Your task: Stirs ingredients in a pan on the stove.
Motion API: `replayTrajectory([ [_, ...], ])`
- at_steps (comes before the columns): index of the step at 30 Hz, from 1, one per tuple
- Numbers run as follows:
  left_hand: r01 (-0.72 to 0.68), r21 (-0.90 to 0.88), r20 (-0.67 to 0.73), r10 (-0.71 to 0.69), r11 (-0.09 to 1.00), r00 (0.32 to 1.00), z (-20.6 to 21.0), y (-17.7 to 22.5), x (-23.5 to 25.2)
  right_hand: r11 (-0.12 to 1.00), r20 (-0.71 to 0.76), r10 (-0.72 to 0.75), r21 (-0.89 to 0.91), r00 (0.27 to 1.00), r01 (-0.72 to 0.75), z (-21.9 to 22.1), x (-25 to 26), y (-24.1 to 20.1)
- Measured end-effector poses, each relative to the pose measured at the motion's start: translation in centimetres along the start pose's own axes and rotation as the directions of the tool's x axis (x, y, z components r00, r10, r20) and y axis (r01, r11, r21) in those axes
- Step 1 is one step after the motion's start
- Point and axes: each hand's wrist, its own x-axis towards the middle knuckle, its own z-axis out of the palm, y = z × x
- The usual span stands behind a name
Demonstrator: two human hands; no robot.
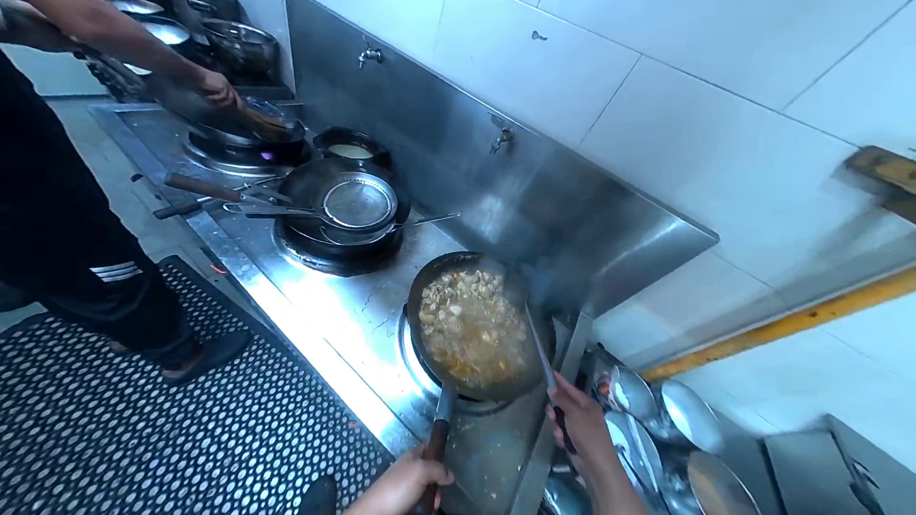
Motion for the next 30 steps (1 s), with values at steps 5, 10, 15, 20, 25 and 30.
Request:
replayTrajectory([
  [5,0.009,-0.014,-0.018,-0.009,1.000,1.000,0.2,0.1,-0.2,0.827,-0.002,-0.127,-0.553,0.992,0.105,2.0,4.2,-1.8],
  [10,0.005,-0.039,-0.042,-0.007,0.999,0.999,0.3,0.2,-0.5,0.557,0.053,-0.131,-0.822,0.990,0.117,6.1,5.5,-1.8],
  [15,0.044,0.058,-0.036,-0.042,0.997,0.998,-0.1,1.2,-1.0,0.448,0.086,-0.038,-0.889,0.996,0.094,9.4,4.0,-0.6],
  [20,0.055,0.284,0.024,-0.065,0.957,0.998,-1.1,2.5,-1.0,0.445,0.069,0.069,-0.895,0.995,0.031,9.8,2.0,-0.8],
  [25,0.086,0.329,0.107,-0.128,0.940,0.986,-2.1,3.9,-1.2,0.442,-0.002,0.195,-0.893,0.981,-0.090,9.4,-1.8,-1.4],
  [30,0.147,0.303,0.185,-0.209,0.941,0.960,-3.3,4.6,-1.6,0.559,-0.047,0.181,-0.817,0.982,-0.142,8.6,-7.3,0.1],
])
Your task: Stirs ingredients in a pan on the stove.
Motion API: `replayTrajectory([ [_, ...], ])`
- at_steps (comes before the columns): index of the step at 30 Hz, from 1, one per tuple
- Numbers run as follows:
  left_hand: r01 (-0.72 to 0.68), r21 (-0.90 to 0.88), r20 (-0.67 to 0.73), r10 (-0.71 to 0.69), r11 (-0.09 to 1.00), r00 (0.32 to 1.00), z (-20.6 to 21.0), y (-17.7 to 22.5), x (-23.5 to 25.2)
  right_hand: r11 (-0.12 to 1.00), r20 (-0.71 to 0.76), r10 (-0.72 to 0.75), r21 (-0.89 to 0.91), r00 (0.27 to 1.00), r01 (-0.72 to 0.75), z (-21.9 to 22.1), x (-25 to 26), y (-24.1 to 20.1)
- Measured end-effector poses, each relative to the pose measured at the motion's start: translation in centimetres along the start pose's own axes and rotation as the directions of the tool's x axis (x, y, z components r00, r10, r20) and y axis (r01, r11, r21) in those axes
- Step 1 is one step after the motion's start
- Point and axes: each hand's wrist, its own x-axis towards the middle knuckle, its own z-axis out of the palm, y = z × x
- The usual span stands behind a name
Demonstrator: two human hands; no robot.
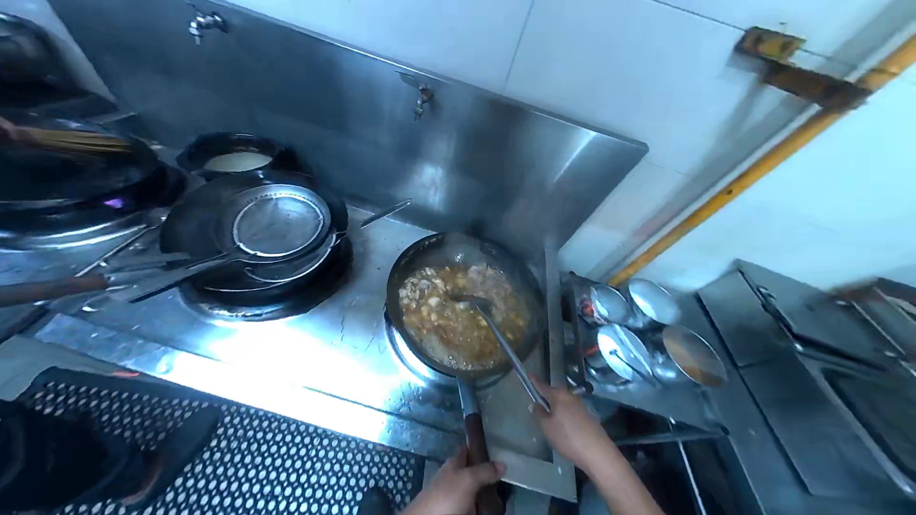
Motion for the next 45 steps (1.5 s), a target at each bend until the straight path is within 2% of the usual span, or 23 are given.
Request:
replayTrajectory([
  [4,0.034,-0.030,0.054,-0.033,0.999,0.998,-0.5,0.2,-0.4,0.946,-0.131,-0.021,0.318,0.991,0.062,-0.1,-4.8,3.4],
  [6,0.073,-0.044,0.054,-0.070,0.996,0.996,-0.4,0.5,-0.7,0.917,-0.153,-0.017,0.390,0.988,0.076,-1.3,-8.0,4.7],
  [11,0.086,-0.068,0.034,-0.084,0.994,0.996,-0.2,0.6,-0.6,0.970,-0.133,-0.040,0.234,0.990,0.071,-4.8,-13.0,7.5],
  [17,0.087,-0.063,0.017,-0.086,0.994,0.996,0.0,0.6,-0.8,0.999,-0.081,0.005,-0.050,0.997,-0.009,-7.2,-12.9,7.8],
  [19,0.083,-0.058,0.012,-0.082,0.995,0.997,0.1,0.7,-1.0,0.998,-0.103,-0.028,-0.056,0.994,0.022,-7.7,-12.7,7.5],
  [21,0.077,-0.063,-0.003,-0.077,0.995,0.997,0.2,0.8,-1.0,0.993,-0.194,-0.114,-0.025,0.974,0.112,-7.8,-12.3,7.3],
  [23,0.067,-0.079,-0.021,-0.069,0.995,0.997,0.4,0.7,-0.9,0.968,-0.320,-0.232,0.016,0.918,0.250,-7.2,-11.5,7.2],
  [25,0.049,-0.104,-0.031,-0.053,0.993,0.998,0.6,0.4,-0.9,0.904,-0.491,-0.311,0.109,0.813,0.412,-5.4,-10.1,7.0],
  [28,-0.001,-0.193,-0.056,-0.010,0.981,0.998,1.1,0.4,-0.9,0.754,-0.759,-0.319,0.160,0.568,0.637,-2.2,-7.7,5.7],
  [30,-0.012,-0.267,-0.070,-0.007,0.964,0.997,1.5,0.6,-0.9,0.688,-0.864,-0.296,0.103,0.407,0.718,-0.6,-6.4,4.9],
  [31,-0.009,-0.297,-0.075,-0.014,0.955,0.997,1.7,0.7,-0.9,0.648,-0.891,-0.282,0.096,0.355,0.756,0.1,-5.9,4.5],
  [33,0.003,-0.334,-0.095,-0.037,0.943,0.995,2.1,1.1,-1.0,0.524,-0.898,-0.300,0.128,0.323,0.842,1.2,-5.1,3.6],
  [36,0.017,-0.347,-0.140,-0.070,0.938,0.988,2.8,1.6,-1.0,0.204,-0.866,-0.389,0.252,0.315,0.946,2.5,-3.5,2.6],
  [37,0.015,-0.338,-0.158,-0.073,0.941,0.985,3.0,1.6,-0.8,0.143,-0.859,-0.409,0.274,0.309,0.951,3.2,-2.9,2.3],
  [39,0.001,-0.305,-0.216,-0.070,0.952,0.974,3.5,1.5,-0.5,0.102,-0.863,-0.420,0.261,0.280,0.960,4.6,-1.6,1.8],
  [41,-0.022,-0.281,-0.265,-0.055,0.960,0.963,3.9,1.2,-0.1,0.111,-0.882,-0.384,0.248,0.272,0.962,6.2,-0.2,1.7],
  [45,-0.048,-0.258,-0.280,-0.027,0.965,0.960,4.3,1.0,-0.1,0.111,-0.901,-0.352,0.229,0.254,0.967,8.3,2.4,2.0],
])
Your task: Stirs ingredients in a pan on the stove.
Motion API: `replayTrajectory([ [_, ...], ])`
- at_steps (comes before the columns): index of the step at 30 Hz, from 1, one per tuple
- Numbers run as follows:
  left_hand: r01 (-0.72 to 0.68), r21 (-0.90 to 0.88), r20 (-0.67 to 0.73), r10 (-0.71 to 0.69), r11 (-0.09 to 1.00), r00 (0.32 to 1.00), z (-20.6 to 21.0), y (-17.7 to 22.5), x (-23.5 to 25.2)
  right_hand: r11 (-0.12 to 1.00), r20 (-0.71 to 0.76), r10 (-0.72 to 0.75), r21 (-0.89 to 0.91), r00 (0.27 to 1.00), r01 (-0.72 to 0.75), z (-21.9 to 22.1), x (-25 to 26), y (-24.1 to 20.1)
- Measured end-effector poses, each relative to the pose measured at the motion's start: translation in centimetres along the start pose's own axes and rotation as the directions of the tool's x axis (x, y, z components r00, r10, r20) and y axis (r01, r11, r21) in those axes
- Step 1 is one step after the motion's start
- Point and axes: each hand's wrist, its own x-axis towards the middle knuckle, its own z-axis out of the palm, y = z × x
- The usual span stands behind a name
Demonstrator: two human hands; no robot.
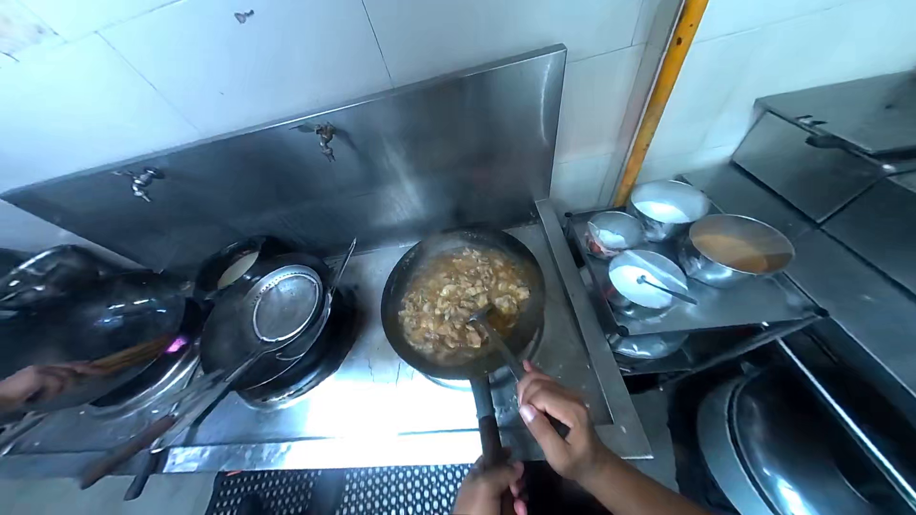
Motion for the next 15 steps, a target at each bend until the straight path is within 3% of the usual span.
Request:
replayTrajectory([
  [9,-0.028,0.021,-0.025,0.028,0.999,0.999,0.1,-0.4,-0.1,0.993,0.141,-0.073,-0.086,0.987,0.086,1.9,-3.0,4.7],
  [15,-0.031,0.031,-0.016,0.032,0.999,0.999,-0.2,-0.2,0.0,0.981,0.193,-0.104,-0.144,0.976,0.133,3.0,-1.9,8.3],
])
